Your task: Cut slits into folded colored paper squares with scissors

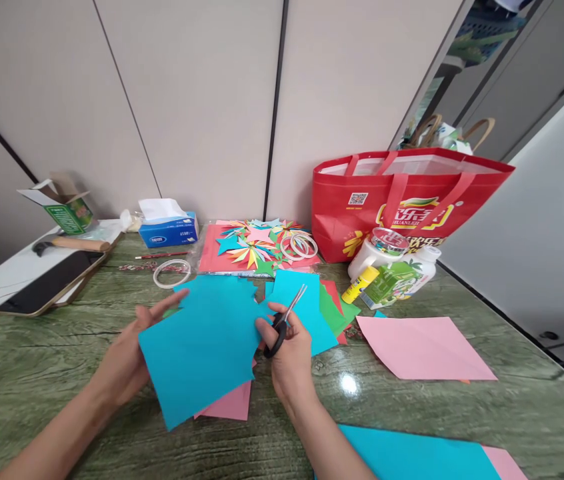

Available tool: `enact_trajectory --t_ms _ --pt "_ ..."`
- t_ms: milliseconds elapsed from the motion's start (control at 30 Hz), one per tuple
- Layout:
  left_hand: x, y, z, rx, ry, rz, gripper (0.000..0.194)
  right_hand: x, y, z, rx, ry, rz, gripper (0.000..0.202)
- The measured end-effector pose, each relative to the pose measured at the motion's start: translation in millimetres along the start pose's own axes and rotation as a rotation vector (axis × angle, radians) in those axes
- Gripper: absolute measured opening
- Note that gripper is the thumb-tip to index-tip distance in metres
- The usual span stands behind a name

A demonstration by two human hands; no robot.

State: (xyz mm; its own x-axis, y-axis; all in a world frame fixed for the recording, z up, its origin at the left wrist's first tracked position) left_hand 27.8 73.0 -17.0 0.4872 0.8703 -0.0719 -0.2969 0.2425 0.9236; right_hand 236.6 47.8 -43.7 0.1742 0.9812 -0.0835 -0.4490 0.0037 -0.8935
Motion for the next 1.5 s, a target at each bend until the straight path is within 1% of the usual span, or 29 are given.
enact_trajectory --t_ms 33,67,133,167,233,333,400,467,500,567,633,733,800,867,900,967,1067,1133,1200,1267,1333,1500 --pt "0.2 -7.6 0.6 -0.080 -0.031 -0.088 0.063 0.1 -1.1 -3.9 -0.011 0.040 -0.026 0.044" --pt "0.0 -12.2 1.9 -0.138 -0.064 -0.139 0.070 0.0 -2.5 -8.0 -0.020 0.084 -0.052 0.044" --pt "-0.7 -13.6 5.2 -0.184 -0.128 -0.149 0.080 -1.2 -6.1 -15.2 -0.028 0.167 -0.104 0.045" --pt "-1.2 -12.2 7.4 -0.176 -0.152 -0.130 0.080 -2.0 -8.1 -17.5 -0.026 0.196 -0.129 0.046" --pt "-2.2 -9.9 12.9 -0.138 -0.182 -0.099 0.070 -4.1 -12.4 -19.8 -0.021 0.237 -0.180 0.045" --pt "-2.3 -12.6 22.0 -0.096 -0.195 -0.119 0.061 -7.0 -16.6 -20.0 -0.032 0.265 -0.228 0.040" --pt "-0.9 -14.8 19.9 -0.084 -0.130 -0.140 0.043 -6.8 -16.6 -19.6 -0.036 0.257 -0.226 0.038" --pt "0.5 -11.5 8.0 -0.042 0.001 -0.112 0.025 -5.1 -16.0 -20.3 -0.022 0.241 -0.219 0.038" --pt "0.7 -7.6 -0.3 -0.014 0.077 -0.080 0.020 -4.2 -16.1 -21.8 -0.010 0.244 -0.222 0.038" --pt "-0.6 1.4 -17.3 0.037 0.222 -0.008 0.020 -3.4 -17.3 -25.8 0.016 0.267 -0.244 0.040" --pt "-2.8 6.5 -29.9 0.075 0.325 0.016 0.024 -3.0 -18.1 -27.8 0.033 0.281 -0.257 0.040" --pt "-7.4 11.0 -41.0 0.129 0.455 0.040 0.026 -2.7 -17.2 -24.4 0.039 0.249 -0.243 0.039" --pt "-9.6 12.9 -43.3 0.148 0.499 0.060 0.026 -3.1 -16.7 -22.3 0.036 0.235 -0.236 0.039" --pt "-8.3 13.1 -40.9 0.141 0.466 0.068 0.027 -3.6 -17.5 -22.6 0.033 0.245 -0.245 0.038" --pt "-6.7 12.4 -38.0 0.124 0.424 0.065 0.028 -3.8 -18.0 -23.4 0.034 0.254 -0.250 0.038" --pt "-2.7 8.3 -28.1 0.077 0.301 0.023 0.033 -4.1 -18.3 -24.8 0.045 0.269 -0.253 0.039" --pt "0.4 -3.4 -6.1 0.059 0.080 -0.129 0.043 -5.1 -17.2 -23.5 0.054 0.262 -0.249 0.040" --pt "-0.8 -10.2 5.8 0.096 -0.024 -0.226 0.045 -6.2 -16.2 -21.3 0.044 0.248 -0.256 0.038" --pt "-2.6 -11.8 9.0 0.133 -0.041 -0.265 0.041 -6.3 -15.0 -19.8 0.031 0.235 -0.257 0.036" --pt "-4.1 -8.3 5.3 0.164 -0.009 -0.260 0.035 -4.6 -14.3 -19.8 0.011 0.225 -0.247 0.036" --pt "-5.4 -4.5 1.1 0.191 -0.004 -0.264 0.030 -1.9 -15.2 -21.7 -0.028 0.225 -0.233 0.038" --pt "-7.1 -2.9 -0.5 0.214 -0.107 -0.340 0.028 1.7 -21.5 -27.4 -0.137 0.231 -0.226 0.044"
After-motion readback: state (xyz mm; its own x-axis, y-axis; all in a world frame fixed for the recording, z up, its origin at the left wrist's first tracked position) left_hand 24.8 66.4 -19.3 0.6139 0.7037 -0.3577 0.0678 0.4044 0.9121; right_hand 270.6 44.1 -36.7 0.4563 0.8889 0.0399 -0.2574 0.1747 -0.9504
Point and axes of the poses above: each hand's wrist, its own x-axis towards the middle knuckle, its own z-axis out of the palm, y = z × x, the point moved 7 cm from there along x, towards the middle knuckle, and after that the axes turned 14 degrees about -y, right-handed, at the moved point
